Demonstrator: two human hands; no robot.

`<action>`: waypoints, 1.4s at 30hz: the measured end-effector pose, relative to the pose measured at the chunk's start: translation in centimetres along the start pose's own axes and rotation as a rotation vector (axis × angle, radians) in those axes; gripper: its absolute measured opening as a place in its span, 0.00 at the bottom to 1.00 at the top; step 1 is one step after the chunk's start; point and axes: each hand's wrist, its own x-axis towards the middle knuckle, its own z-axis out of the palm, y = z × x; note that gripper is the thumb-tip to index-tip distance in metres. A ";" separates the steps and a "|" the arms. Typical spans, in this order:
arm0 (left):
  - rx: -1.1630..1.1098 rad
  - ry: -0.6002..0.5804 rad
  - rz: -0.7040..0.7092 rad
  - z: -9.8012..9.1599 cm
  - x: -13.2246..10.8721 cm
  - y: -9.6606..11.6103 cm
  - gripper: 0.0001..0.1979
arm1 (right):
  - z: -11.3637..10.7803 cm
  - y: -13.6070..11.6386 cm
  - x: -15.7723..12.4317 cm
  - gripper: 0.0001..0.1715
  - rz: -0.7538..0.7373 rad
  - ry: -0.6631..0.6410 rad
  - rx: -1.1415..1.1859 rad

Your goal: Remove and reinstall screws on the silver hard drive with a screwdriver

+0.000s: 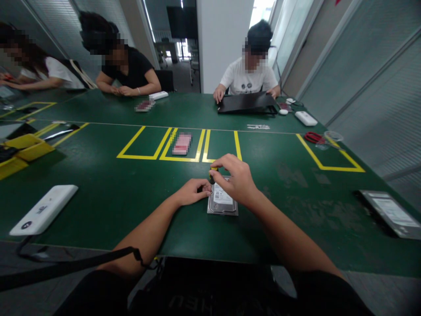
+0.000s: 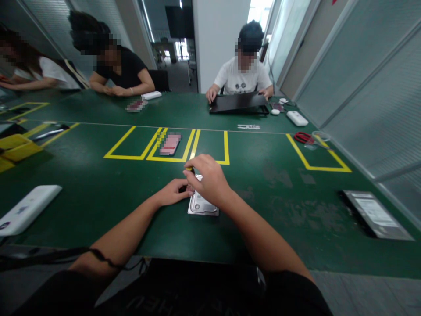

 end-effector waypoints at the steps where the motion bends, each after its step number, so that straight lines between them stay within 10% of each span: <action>1: 0.002 0.001 0.000 0.0 0.0 -0.1 0.12 | 0.0 0.0 0.0 0.04 -0.007 -0.006 0.002; 42: 0.129 0.009 0.046 -0.1 -0.1 -0.1 0.07 | 0.3 0.2 0.0 0.06 -0.041 0.021 0.000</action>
